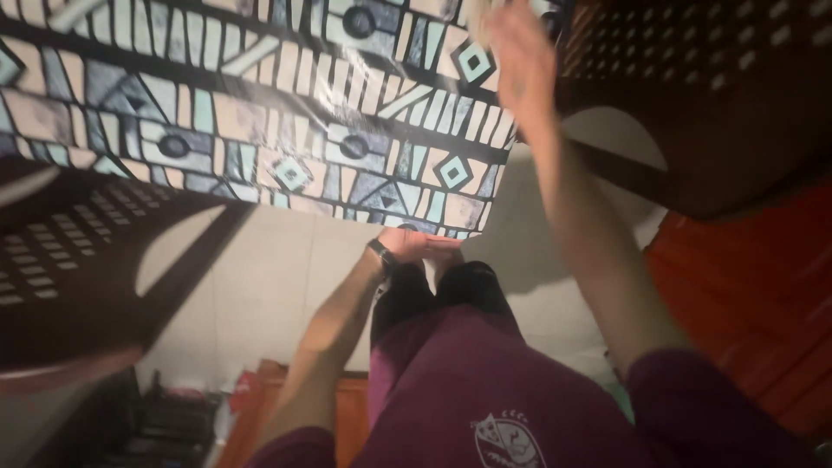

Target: The recorder is wiping down a dining table with a cloth.

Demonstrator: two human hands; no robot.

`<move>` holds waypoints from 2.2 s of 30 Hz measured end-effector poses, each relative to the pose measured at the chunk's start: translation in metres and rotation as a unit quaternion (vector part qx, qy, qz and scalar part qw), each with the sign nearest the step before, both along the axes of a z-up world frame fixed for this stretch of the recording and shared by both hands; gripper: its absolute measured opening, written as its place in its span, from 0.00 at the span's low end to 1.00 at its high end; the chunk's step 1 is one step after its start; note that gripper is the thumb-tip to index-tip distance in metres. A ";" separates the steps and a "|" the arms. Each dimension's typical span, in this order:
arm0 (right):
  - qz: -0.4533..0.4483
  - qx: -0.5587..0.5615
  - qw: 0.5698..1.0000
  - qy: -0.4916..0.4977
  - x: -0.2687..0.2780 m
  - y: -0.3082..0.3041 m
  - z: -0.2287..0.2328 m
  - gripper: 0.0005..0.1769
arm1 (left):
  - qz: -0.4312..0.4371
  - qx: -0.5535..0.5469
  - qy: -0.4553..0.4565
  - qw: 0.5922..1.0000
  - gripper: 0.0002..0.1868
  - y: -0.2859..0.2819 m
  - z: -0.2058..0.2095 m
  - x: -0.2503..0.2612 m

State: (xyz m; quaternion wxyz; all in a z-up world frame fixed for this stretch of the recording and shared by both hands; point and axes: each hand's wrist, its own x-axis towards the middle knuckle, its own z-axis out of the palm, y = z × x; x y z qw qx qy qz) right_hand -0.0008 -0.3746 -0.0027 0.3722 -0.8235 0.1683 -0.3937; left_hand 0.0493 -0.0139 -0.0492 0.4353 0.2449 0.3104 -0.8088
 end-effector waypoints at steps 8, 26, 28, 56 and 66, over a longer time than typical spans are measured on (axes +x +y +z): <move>0.131 0.037 0.986 0.091 -0.086 0.173 0.043 0.14 | 0.064 -0.142 -0.020 0.988 0.46 0.016 -0.026 -0.009; -0.037 -0.018 0.997 0.072 0.034 -0.025 -0.120 0.11 | 0.033 -0.112 -0.083 0.990 0.57 0.029 0.045 0.064; -0.031 0.015 0.994 0.107 0.052 0.001 -0.107 0.12 | 0.031 -0.103 -0.076 0.991 0.58 0.021 0.050 0.073; -0.003 -0.026 0.994 0.108 0.069 0.061 -0.040 0.17 | 0.038 -0.092 -0.078 0.992 0.57 0.066 0.029 0.114; 0.328 0.085 0.936 0.096 0.056 0.252 0.070 0.22 | 0.072 -0.116 -0.082 0.987 0.51 0.080 0.000 0.105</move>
